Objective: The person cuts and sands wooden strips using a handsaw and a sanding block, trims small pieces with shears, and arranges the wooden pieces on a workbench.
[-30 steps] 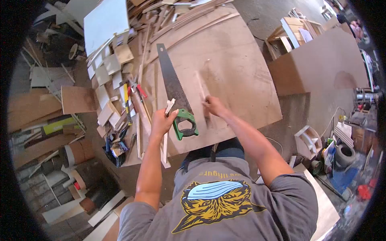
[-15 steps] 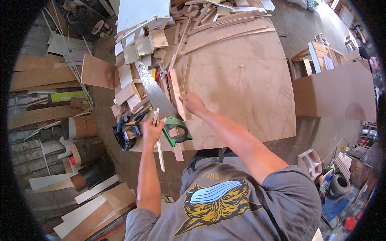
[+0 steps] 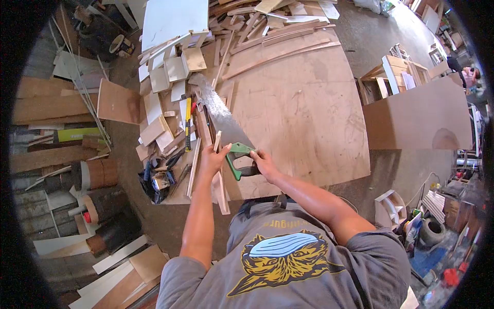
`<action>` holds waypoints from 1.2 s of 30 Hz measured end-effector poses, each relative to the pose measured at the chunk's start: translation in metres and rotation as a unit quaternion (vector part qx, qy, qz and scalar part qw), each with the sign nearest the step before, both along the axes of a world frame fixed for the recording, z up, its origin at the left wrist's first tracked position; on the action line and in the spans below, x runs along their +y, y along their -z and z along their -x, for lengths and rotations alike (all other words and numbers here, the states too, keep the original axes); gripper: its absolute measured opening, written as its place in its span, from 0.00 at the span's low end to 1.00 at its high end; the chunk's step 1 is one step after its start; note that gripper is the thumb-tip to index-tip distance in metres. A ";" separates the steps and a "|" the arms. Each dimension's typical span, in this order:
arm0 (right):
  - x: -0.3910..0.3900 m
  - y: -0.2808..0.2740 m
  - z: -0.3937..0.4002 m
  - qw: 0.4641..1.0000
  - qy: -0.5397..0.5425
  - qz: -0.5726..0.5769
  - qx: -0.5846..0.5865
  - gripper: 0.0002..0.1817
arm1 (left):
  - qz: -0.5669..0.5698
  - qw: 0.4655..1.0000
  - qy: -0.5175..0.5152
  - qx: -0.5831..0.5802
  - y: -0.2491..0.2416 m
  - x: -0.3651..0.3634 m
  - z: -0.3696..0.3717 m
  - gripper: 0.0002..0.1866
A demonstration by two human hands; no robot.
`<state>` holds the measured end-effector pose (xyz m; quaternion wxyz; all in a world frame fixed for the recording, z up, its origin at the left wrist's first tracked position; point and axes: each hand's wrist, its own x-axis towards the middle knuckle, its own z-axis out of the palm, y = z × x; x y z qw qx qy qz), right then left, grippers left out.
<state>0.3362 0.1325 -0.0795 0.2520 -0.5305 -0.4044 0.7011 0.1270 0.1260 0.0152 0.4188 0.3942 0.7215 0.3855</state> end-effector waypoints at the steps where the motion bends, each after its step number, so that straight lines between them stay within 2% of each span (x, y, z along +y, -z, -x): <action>1: 0.001 0.003 0.001 0.998 0.029 -0.045 -0.015 0.21 | 0.027 0.999 -0.001 0.021 0.006 0.003 0.002 0.22; 4: 0.005 -0.002 -0.010 0.986 0.014 -0.088 -0.137 0.23 | 0.091 0.994 0.012 0.063 0.000 0.014 -0.006 0.25; 6: -0.002 -0.006 -0.022 0.983 0.069 -0.120 -0.117 0.24 | 0.111 0.991 0.037 0.071 -0.013 0.014 -0.016 0.26; 7: -0.005 -0.006 -0.029 0.980 0.097 -0.135 -0.106 0.25 | 0.090 0.991 0.022 0.092 -0.009 0.014 -0.018 0.27; 9: -0.006 0.006 -0.051 0.965 0.097 -0.160 -0.185 0.26 | 0.049 0.990 -0.007 0.134 0.012 0.013 -0.019 0.27; 11: -0.006 0.007 -0.071 0.950 0.099 -0.172 -0.242 0.26 | 0.059 0.993 -0.001 0.107 0.033 0.016 -0.011 0.30; 13: -0.003 -0.002 -0.085 0.939 0.105 -0.174 -0.277 0.27 | 0.065 0.995 0.009 0.070 0.016 0.021 -0.016 0.30; 17: -0.004 0.011 -0.100 0.922 0.093 -0.123 -0.356 0.28 | 0.010 0.995 0.051 0.082 0.000 0.033 -0.035 0.29; 21: -0.005 0.005 -0.100 0.904 0.070 -0.104 -0.410 0.28 | 0.056 0.993 0.091 0.043 -0.011 0.054 -0.056 0.28; 22: -0.003 0.001 -0.099 0.896 0.055 -0.103 -0.428 0.27 | 0.017 0.995 0.093 0.015 -0.017 0.059 -0.065 0.26; 25: -0.004 0.013 -0.104 0.860 0.035 -0.183 -0.475 0.26 | 0.042 0.990 0.124 -0.053 -0.021 0.078 -0.078 0.24; 26: -0.005 0.015 -0.108 0.842 0.041 -0.236 -0.484 0.25 | 0.008 0.989 0.131 -0.063 -0.027 0.081 -0.088 0.24; 28: -0.004 0.007 -0.117 0.796 0.049 -0.338 -0.500 0.23 | 0.022 0.988 0.137 -0.060 -0.046 0.088 -0.105 0.24; 30: 0.007 -0.029 -0.124 0.930 0.042 -0.204 -0.304 0.20 | 0.026 0.988 0.137 -0.070 -0.044 0.096 -0.120 0.24; 31: 0.014 -0.046 -0.126 0.971 0.039 -0.133 -0.197 0.19 | 0.023 0.987 0.134 -0.082 -0.038 0.099 -0.127 0.24; 34: 0.018 -0.048 -0.127 0.982 0.037 -0.170 -0.075 0.16 | 0.050 0.982 0.136 -0.121 -0.038 0.111 -0.157 0.24; 36: 0.023 -0.045 -0.131 0.991 0.050 -0.127 0.015 0.15 | 0.111 0.973 0.143 -0.144 -0.051 0.119 -0.177 0.24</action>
